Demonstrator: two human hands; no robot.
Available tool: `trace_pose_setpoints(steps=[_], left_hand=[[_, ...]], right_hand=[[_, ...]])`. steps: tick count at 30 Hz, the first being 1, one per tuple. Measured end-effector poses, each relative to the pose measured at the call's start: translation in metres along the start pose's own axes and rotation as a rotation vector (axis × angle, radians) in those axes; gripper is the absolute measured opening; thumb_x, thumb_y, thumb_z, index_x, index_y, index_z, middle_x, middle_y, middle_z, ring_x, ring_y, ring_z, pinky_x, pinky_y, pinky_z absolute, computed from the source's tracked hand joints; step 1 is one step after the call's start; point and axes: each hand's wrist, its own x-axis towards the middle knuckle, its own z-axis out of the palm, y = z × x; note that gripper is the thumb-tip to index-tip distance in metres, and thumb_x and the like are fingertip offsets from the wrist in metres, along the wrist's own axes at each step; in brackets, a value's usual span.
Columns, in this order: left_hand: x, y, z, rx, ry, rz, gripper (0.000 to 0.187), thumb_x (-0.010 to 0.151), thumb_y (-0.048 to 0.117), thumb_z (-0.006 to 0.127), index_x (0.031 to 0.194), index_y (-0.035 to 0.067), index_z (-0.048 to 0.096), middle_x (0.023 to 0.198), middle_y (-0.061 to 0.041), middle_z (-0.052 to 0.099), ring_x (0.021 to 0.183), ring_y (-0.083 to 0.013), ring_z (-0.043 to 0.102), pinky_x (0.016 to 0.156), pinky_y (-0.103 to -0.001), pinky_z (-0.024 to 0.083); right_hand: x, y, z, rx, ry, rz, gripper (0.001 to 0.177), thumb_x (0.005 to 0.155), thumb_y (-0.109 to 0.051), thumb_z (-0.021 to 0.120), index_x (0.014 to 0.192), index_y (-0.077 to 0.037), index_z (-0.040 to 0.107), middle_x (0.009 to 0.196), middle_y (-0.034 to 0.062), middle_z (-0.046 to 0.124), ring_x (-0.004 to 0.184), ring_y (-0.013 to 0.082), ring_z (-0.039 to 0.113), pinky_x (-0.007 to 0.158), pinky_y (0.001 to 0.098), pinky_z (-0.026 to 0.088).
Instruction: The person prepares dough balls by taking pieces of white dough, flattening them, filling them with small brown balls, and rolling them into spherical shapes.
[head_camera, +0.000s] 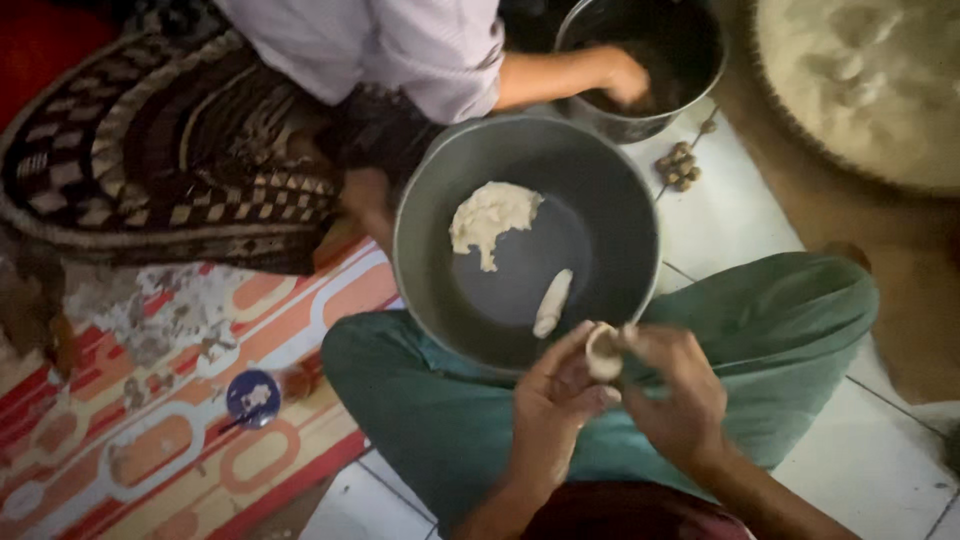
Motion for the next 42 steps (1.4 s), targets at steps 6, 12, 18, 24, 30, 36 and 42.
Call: trace_pose_setpoints(steps=[6, 12, 18, 24, 30, 36, 42], left_hand=[[-0.010, 0.001, -0.044, -0.033, -0.269, 0.109, 0.052, 0.088, -0.011, 0.069, 0.137, 0.003, 0.062, 0.134, -0.014, 0.065, 0.118, -0.0216, 0.068, 0.095, -0.033, 0.062], [-0.009, 0.004, -0.057, 0.119, -0.279, 0.211, 0.022, 0.099, 0.001, 0.071, 0.120, -0.004, 0.072, 0.132, -0.021, 0.068, 0.113, -0.0273, 0.072, 0.098, -0.039, 0.063], [-0.021, 0.014, -0.027, -0.110, -0.021, 0.295, 0.049, 0.099, 0.022, 0.067, 0.143, 0.004, 0.054, 0.149, -0.019, 0.055, 0.132, -0.0226, 0.062, 0.112, -0.039, 0.052], [-0.009, 0.000, -0.059, -0.237, 0.008, 0.177, 0.059, 0.100, 0.023, 0.069, 0.147, -0.006, 0.048, 0.143, -0.028, 0.059, 0.117, -0.0311, 0.064, 0.097, -0.044, 0.054], [-0.016, 0.004, -0.120, -0.326, 0.236, 0.230, 0.052, 0.098, 0.017, 0.065, 0.142, -0.008, 0.054, 0.136, -0.027, 0.062, 0.114, -0.0355, 0.067, 0.098, -0.042, 0.057], [-0.025, 0.015, -0.136, -0.326, 0.346, 0.256, 0.039, 0.099, 0.007, 0.062, 0.134, -0.007, 0.053, 0.134, -0.025, 0.062, 0.120, -0.0371, 0.066, 0.104, -0.045, 0.056], [-0.011, 0.021, -0.138, -0.328, 0.294, 0.206, 0.044, 0.095, 0.001, 0.063, 0.137, -0.008, 0.055, 0.133, -0.021, 0.062, 0.126, -0.0358, 0.063, 0.109, -0.045, 0.052]], right_hand=[[-0.016, -0.012, -0.011, -0.037, -0.011, -0.348, 0.061, 0.071, -0.021, 0.095, 0.120, -0.006, 0.063, 0.105, 0.0084, 0.068, 0.102, 0.0224, 0.063, 0.084, 0.0363, 0.052], [-0.016, -0.017, 0.001, 0.250, -0.129, -0.085, 0.033, 0.076, -0.011, 0.089, 0.103, -0.010, 0.070, 0.100, 0.0052, 0.072, 0.086, 0.0117, 0.070, 0.067, 0.0233, 0.052], [-0.022, -0.041, 0.013, 0.909, -0.136, 0.318, 0.025, 0.094, -0.007, 0.070, 0.117, 0.003, 0.067, 0.113, 0.0166, 0.067, 0.099, 0.0201, 0.063, 0.085, 0.0321, 0.052], [0.045, -0.005, 0.018, 0.181, -0.110, 0.037, 0.021, 0.099, -0.015, 0.066, 0.117, -0.008, 0.074, 0.111, 0.0117, 0.074, 0.092, 0.0171, 0.072, 0.078, 0.0301, 0.061], [0.152, 0.080, 0.097, -0.053, -0.328, 0.087, 0.029, 0.090, -0.015, 0.079, 0.115, -0.001, 0.073, 0.104, 0.0158, 0.075, 0.085, 0.0254, 0.074, 0.076, 0.0361, 0.058], [0.181, 0.173, 0.215, -0.239, -0.478, 0.101, 0.024, 0.083, -0.017, 0.079, 0.105, -0.007, 0.078, 0.098, 0.0171, 0.076, 0.087, 0.0358, 0.074, 0.080, 0.0449, 0.058], [0.180, 0.186, 0.245, -0.332, -0.412, 0.108, 0.022, 0.083, -0.019, 0.081, 0.101, -0.006, 0.078, 0.095, 0.0186, 0.076, 0.088, 0.0381, 0.073, 0.080, 0.0479, 0.057]])
